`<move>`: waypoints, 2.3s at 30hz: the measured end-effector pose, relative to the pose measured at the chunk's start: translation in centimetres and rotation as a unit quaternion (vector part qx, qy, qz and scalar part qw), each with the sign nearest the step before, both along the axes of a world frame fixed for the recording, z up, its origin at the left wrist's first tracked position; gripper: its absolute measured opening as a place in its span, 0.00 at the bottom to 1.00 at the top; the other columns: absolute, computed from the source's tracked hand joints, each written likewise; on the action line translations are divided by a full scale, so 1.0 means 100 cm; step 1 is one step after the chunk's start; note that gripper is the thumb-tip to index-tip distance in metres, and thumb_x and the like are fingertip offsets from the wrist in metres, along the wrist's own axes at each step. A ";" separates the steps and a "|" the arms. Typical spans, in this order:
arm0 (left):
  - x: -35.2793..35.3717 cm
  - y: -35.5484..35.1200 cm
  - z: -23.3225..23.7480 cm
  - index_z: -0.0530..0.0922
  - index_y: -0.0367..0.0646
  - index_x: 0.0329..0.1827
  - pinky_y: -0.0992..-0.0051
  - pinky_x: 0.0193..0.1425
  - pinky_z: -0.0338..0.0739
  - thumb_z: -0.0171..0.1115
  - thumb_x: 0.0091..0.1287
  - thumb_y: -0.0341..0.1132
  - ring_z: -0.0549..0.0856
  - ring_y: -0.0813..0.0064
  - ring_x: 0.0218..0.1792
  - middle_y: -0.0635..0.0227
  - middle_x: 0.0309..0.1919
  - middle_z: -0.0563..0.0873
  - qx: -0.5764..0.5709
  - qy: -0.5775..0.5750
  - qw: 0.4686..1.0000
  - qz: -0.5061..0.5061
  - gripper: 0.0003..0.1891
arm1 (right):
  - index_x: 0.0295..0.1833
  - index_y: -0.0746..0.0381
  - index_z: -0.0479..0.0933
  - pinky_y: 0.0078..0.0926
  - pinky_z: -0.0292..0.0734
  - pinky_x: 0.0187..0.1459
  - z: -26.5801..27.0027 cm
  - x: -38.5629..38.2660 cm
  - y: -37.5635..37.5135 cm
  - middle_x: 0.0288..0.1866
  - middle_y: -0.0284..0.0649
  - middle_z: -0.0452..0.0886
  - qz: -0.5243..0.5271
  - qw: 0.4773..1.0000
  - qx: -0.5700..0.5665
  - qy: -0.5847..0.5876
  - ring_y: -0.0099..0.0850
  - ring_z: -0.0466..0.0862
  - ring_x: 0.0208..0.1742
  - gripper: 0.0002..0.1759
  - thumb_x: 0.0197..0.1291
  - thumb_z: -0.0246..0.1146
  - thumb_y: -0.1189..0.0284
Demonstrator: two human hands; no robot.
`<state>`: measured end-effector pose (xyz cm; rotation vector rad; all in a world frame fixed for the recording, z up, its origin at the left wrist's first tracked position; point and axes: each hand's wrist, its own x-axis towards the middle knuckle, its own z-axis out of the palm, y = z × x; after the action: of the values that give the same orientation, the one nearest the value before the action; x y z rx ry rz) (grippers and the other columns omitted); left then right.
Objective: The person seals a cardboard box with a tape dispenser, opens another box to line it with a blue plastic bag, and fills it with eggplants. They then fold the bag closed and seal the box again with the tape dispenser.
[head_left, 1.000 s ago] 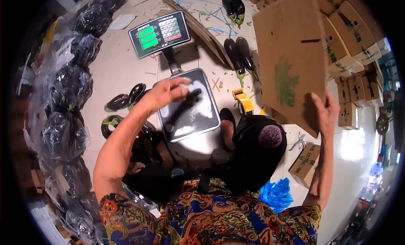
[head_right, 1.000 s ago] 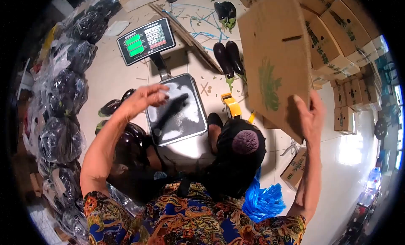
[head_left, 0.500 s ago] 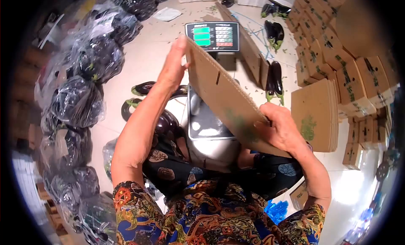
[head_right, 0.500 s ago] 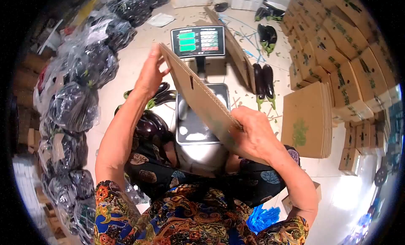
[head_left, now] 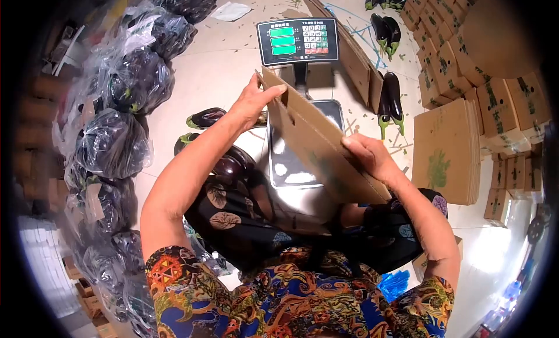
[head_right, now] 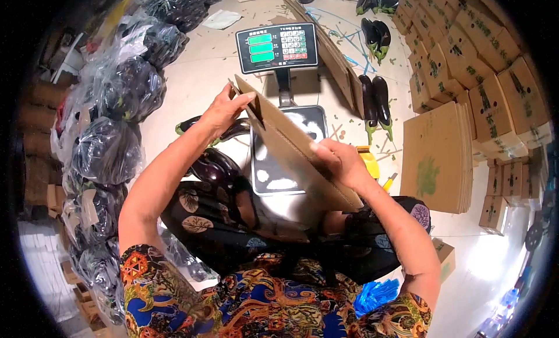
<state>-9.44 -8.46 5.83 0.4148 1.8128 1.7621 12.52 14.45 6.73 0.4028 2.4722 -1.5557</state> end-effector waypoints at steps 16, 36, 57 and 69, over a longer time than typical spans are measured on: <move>0.043 -0.003 0.026 0.69 0.41 0.66 0.58 0.58 0.76 0.65 0.60 0.38 0.78 0.46 0.56 0.45 0.59 0.74 -0.403 0.475 0.769 -0.143 0.30 | 0.49 0.65 0.76 0.41 0.71 0.54 0.006 -0.045 -0.003 0.49 0.47 0.77 -0.064 0.760 0.425 0.487 0.44 0.76 0.50 0.16 0.52 0.65 0.80; 0.025 -0.006 -0.011 0.50 0.37 0.78 0.61 0.69 0.68 0.43 0.74 0.54 0.73 0.46 0.67 0.37 0.66 0.71 -0.209 0.196 0.952 0.104 0.38 | 0.64 0.61 0.72 0.30 0.72 0.56 -0.052 -0.110 -0.034 0.68 0.41 0.72 0.285 0.751 0.406 0.436 0.34 0.73 0.66 0.24 0.60 0.56 0.71; -0.003 -0.023 -0.050 0.68 0.40 0.71 0.66 0.73 0.60 0.41 0.75 0.54 0.73 0.63 0.65 0.57 0.65 0.75 -0.129 0.177 0.975 -0.037 0.31 | 0.63 0.72 0.66 0.45 0.65 0.65 -0.051 -0.055 -0.047 0.63 0.57 0.71 0.125 0.757 0.524 0.370 0.50 0.71 0.65 0.38 0.60 0.63 0.51; 0.000 -0.001 -0.043 0.72 0.38 0.49 0.61 0.58 0.70 0.50 0.72 0.44 0.77 0.51 0.50 0.48 0.45 0.77 -0.239 0.320 0.916 -0.037 0.17 | 0.63 0.70 0.69 0.46 0.57 0.67 -0.039 -0.043 -0.051 0.67 0.53 0.66 0.113 0.859 0.343 0.364 0.48 0.63 0.70 0.42 0.51 0.70 0.51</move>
<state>-9.49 -8.61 1.48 0.9129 2.5470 1.1226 8.17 9.32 2.87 -0.4939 3.4488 -0.7420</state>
